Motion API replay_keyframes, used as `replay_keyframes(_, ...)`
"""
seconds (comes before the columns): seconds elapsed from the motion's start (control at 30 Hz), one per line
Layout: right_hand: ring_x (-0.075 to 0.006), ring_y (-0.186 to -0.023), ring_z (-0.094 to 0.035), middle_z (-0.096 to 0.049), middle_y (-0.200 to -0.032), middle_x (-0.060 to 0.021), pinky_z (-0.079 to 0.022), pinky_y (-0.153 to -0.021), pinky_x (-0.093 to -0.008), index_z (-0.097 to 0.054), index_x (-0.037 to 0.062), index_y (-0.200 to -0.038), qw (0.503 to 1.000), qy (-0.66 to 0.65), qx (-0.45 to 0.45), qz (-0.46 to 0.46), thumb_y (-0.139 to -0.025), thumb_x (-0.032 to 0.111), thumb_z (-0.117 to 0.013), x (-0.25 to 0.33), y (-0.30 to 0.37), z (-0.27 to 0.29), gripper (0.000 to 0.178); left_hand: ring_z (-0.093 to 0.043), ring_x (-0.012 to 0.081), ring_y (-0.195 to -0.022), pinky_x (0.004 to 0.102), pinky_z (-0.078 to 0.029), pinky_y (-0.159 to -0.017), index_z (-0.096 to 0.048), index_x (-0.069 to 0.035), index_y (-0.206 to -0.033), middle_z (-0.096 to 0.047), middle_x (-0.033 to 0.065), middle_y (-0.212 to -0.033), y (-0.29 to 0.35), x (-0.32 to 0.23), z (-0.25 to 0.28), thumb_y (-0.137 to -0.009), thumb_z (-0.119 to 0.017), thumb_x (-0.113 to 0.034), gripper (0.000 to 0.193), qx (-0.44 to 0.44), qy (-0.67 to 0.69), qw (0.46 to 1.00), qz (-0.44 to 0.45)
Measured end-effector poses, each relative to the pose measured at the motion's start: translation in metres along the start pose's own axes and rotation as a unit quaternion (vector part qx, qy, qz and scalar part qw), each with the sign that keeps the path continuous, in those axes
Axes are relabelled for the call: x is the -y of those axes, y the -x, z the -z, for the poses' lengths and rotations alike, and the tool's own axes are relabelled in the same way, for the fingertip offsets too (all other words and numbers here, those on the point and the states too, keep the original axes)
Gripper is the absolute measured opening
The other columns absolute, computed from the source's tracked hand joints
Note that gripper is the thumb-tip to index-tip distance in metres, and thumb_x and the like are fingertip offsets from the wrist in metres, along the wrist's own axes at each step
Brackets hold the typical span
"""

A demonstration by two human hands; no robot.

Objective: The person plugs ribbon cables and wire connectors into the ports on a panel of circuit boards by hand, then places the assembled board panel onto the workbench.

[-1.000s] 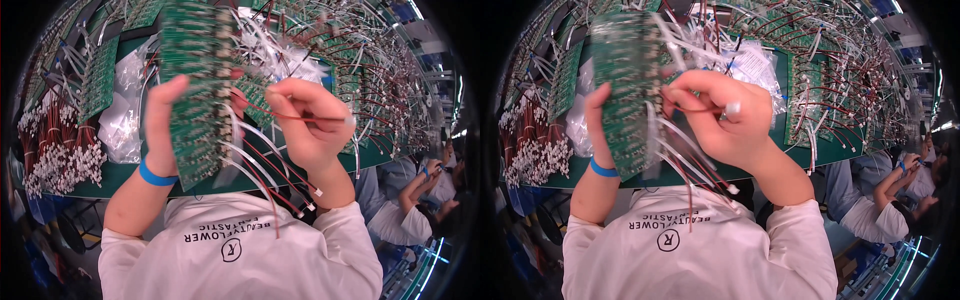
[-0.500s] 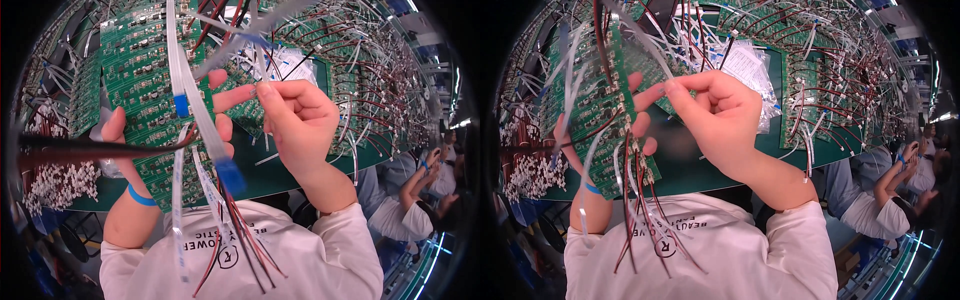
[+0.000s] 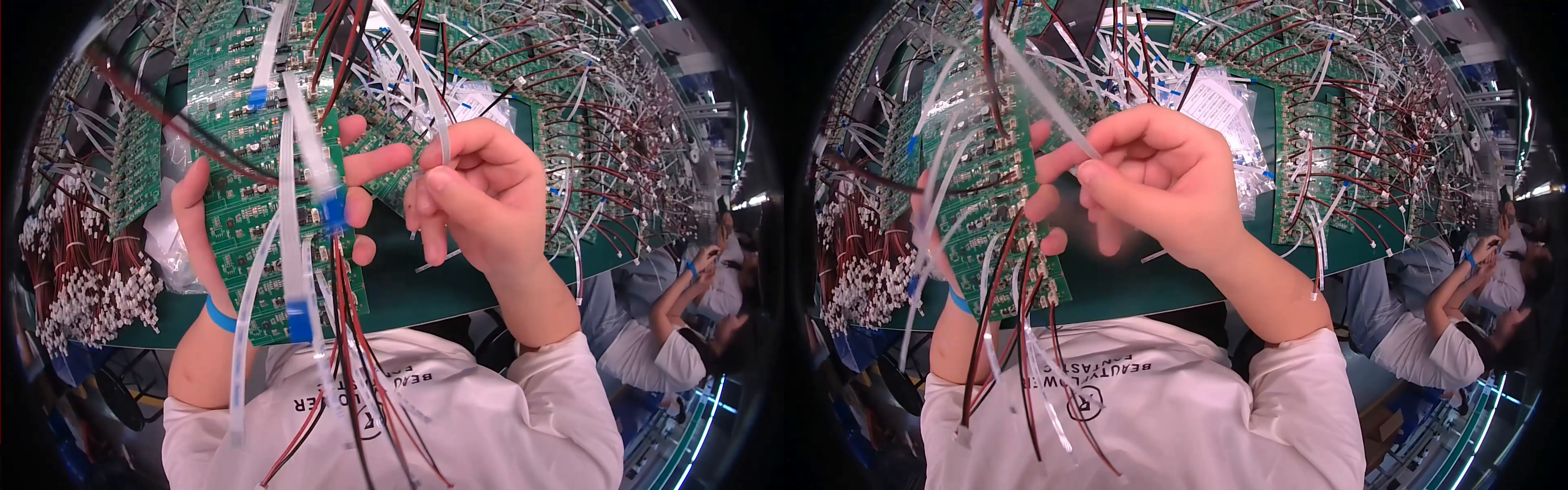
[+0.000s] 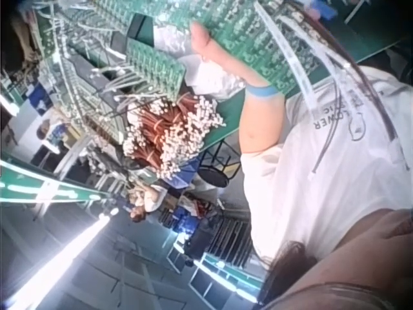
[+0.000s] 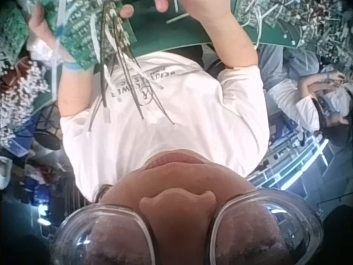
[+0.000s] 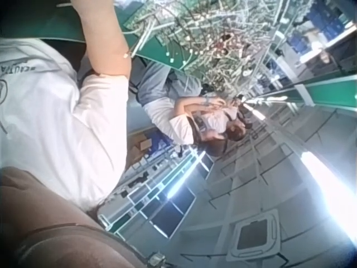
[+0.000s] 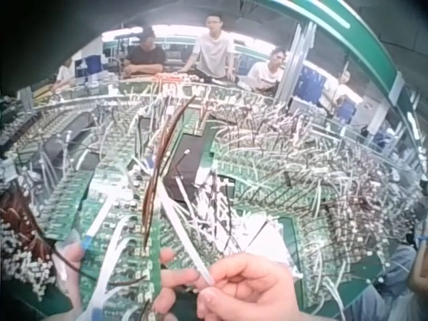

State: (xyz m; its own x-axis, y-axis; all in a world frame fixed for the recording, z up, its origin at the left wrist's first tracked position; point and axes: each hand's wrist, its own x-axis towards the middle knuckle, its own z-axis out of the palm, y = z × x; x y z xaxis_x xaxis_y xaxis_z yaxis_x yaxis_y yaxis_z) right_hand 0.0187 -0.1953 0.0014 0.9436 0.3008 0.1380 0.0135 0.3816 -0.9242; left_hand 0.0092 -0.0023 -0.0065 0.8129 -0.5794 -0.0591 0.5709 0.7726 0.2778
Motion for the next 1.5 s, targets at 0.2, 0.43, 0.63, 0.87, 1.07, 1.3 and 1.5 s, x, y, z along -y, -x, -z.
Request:
replay_keyframes(0.2,-0.0201,-0.050,-0.061,-0.065,-0.075,-0.0144,-0.049,-0.044,-0.0285,-0.057,-0.0015,-0.092,0.968,-0.221,0.062,-0.105,-0.088,0.007,-0.055,-0.003,-0.004,0.015,0.010,-0.044,0.0206,-0.083,0.0448,-0.044,-0.073,-0.007,0.003,-0.141,-0.014,0.0251,-0.145,0.000,0.002,0.003,-0.080,-0.049,-0.057,0.096,0.063,-0.012,0.997,-0.040)
replay_keyframes(0.43,-0.0229,-0.061,-0.066,-0.065,-0.075,-0.0142,-0.053,-0.057,-0.0291,-0.054,-0.0011,-0.096,0.963,-0.231,0.024,-0.137,-0.088,0.008,-0.054,0.001,-0.012,0.011,0.012,-0.049,0.0210,-0.079,0.0398,-0.047,-0.065,-0.018,0.004,-0.139,-0.025,0.0251,-0.142,-0.007,0.004,0.001,-0.076,-0.044,-0.064,0.096,0.051,-0.053,0.997,-0.033)
replay_keyframes(0.63,-0.0303,-0.080,-0.066,-0.063,-0.093,-0.0190,-0.056,-0.073,-0.0353,-0.051,-0.0008,-0.094,0.953,-0.258,0.042,-0.156,-0.087,0.010,-0.056,0.006,-0.008,0.009,0.014,-0.055,0.0307,-0.088,0.0460,-0.048,-0.073,-0.025,0.002,-0.137,-0.028,0.0256,-0.140,-0.007,0.008,0.006,-0.069,-0.053,-0.061,0.097,0.065,0.020,0.998,-0.019)
replay_keyframes(0.87,-0.0239,-0.101,-0.061,-0.058,-0.112,-0.0212,-0.048,-0.091,-0.0318,-0.050,0.0019,-0.101,0.948,-0.277,0.096,-0.124,-0.088,0.007,-0.055,0.006,-0.003,0.007,0.015,-0.057,0.0286,-0.089,0.0483,-0.050,-0.074,-0.030,0.003,-0.134,-0.035,0.0232,-0.136,0.008,0.007,-0.002,-0.075,-0.047,-0.058,0.086,0.054,-0.030,0.995,-0.079)
replay_keyframes(1.07,-0.0288,-0.095,-0.063,-0.060,-0.106,-0.0244,-0.051,-0.086,-0.0353,-0.051,0.0016,-0.104,0.968,-0.233,0.072,-0.052,-0.088,0.009,-0.055,0.008,-0.011,0.010,0.018,-0.057,0.0298,-0.089,0.0463,-0.051,-0.071,-0.031,0.001,-0.135,-0.038,0.0227,-0.134,0.010,0.008,-0.005,-0.074,-0.047,-0.059,0.086,0.064,-0.018,0.995,-0.081)
replay_keyframes(1.3,-0.0200,-0.079,-0.061,-0.061,-0.095,-0.0132,-0.050,-0.077,-0.0335,-0.060,0.0007,-0.093,0.993,-0.094,0.025,0.070,-0.082,0.005,-0.061,0.018,-0.013,0.018,0.011,-0.058,0.0291,-0.090,0.0427,-0.051,-0.076,-0.024,0.002,-0.138,-0.031,0.0270,-0.137,0.003,0.000,0.019,-0.075,-0.050,-0.057,0.091,-0.013,-0.113,0.992,-0.053)
replay_keyframes(1.5,-0.0193,-0.087,-0.058,-0.058,-0.095,-0.0131,-0.047,-0.078,-0.0336,-0.060,-0.0005,-0.089,0.995,-0.038,0.046,0.075,-0.079,0.002,-0.063,0.013,-0.013,0.005,0.010,-0.060,0.0297,-0.090,0.0389,-0.054,-0.073,-0.030,0.005,-0.133,-0.033,0.0329,-0.133,0.005,0.003,0.013,-0.070,-0.053,-0.058,0.092,-0.039,-0.161,0.983,-0.082)
